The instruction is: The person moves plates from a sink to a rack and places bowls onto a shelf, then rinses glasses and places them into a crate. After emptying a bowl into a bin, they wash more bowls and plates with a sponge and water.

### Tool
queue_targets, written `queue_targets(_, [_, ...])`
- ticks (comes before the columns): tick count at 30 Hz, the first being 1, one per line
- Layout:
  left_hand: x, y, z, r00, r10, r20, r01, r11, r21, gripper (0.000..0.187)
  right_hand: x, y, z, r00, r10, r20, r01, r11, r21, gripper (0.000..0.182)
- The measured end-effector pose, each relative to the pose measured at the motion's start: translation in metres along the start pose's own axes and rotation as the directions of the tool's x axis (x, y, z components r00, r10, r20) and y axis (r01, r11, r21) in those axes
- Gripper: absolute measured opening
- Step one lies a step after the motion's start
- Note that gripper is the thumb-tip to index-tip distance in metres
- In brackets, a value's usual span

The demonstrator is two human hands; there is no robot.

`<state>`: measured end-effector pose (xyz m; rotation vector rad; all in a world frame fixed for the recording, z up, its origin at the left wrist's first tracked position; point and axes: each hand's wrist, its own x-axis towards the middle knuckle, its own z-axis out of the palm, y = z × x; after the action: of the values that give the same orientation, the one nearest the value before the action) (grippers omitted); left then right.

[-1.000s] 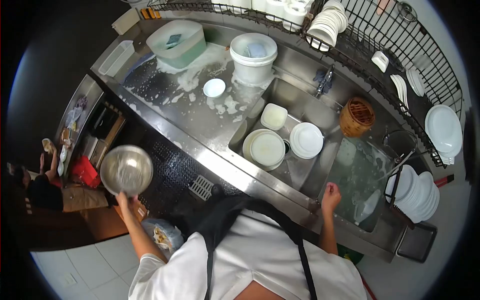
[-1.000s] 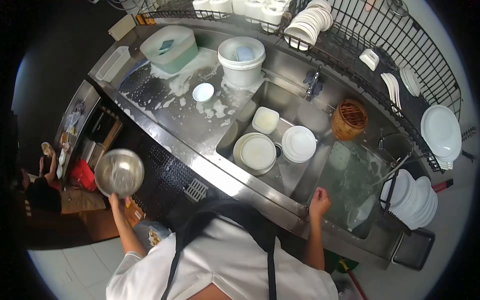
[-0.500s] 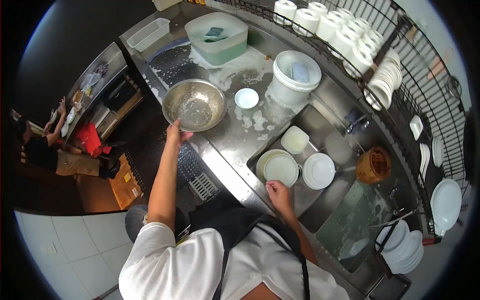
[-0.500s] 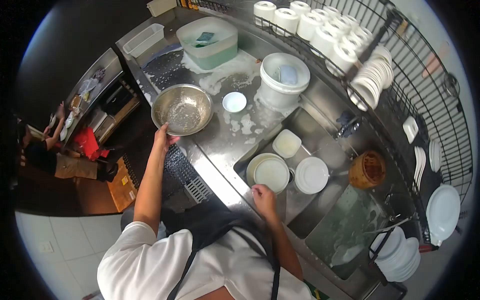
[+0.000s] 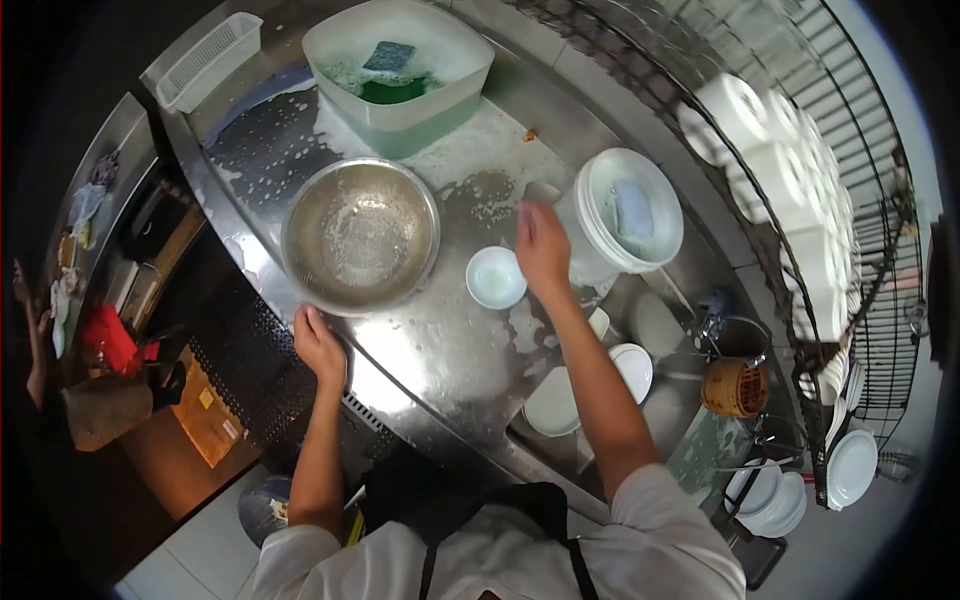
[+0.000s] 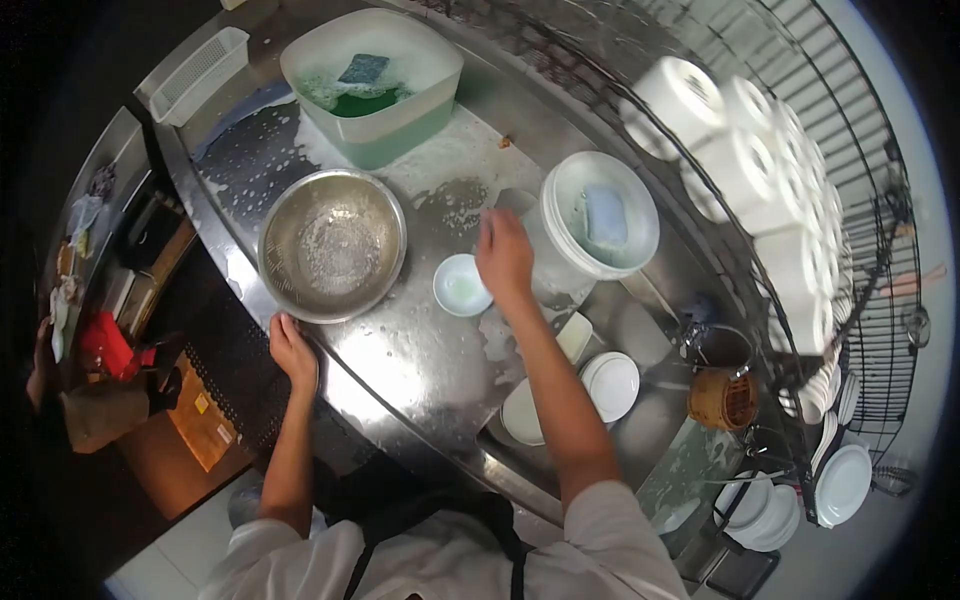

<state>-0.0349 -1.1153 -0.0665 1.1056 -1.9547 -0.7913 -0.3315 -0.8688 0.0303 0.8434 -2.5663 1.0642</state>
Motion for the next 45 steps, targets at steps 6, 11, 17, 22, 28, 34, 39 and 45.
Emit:
queue_targets(6, [0.002,0.003,-0.003,0.984,-0.146,0.101,0.162,0.971,-0.175,0.029,0.173,0.110,0.127,0.981,0.176,0.085,-0.113,0.866,-0.488,0.042])
queue_targets(11, [0.005,0.009,-0.005,0.987,-0.135,0.084,0.149,0.971,-0.188,0.021,0.180,0.140,0.171,0.950,0.118,0.290,0.112,0.738,-0.665,0.024])
queue_targets(17, [-0.002,0.000,0.005,0.937,-0.307,0.165,0.340,0.909,-0.240,0.016,0.123,0.111,0.119,0.900,-0.050,0.433,0.101,0.990,-0.096,0.018])
queue_targets(22, [0.005,0.018,-0.007,0.987,-0.161,-0.018,0.157,0.980,-0.118,0.017,0.041,-0.136,0.074,0.931,0.127,0.343,-0.332,0.686,0.647,0.027])
queue_targets(28, [-0.022,0.022,-0.016,0.991,-0.088,-0.103,0.072,0.985,-0.155,0.023,-0.149,-0.378,0.030,0.530,-0.578,0.620,-0.380,0.492,0.783,0.053])
queue_targets(34, [-0.094,0.023,-0.034,0.988,-0.148,-0.047,0.138,0.975,-0.174,0.027,-0.185,-0.301,-0.010,0.619,-0.572,0.538,-0.065,0.646,0.761,0.033])
queue_targets(39, [-0.107,0.071,-0.003,0.955,-0.205,0.214,0.248,0.949,-0.194,0.037,-0.237,-0.071,-0.073,0.869,-0.021,0.495,-0.216,0.883,0.416,0.022])
queue_targets(45, [-0.089,0.119,0.148,0.749,-0.188,0.635,0.389,0.901,-0.192,0.051,-0.418,0.113,-0.268,0.689,0.711,0.145,-0.670,0.700,-0.249,0.020])
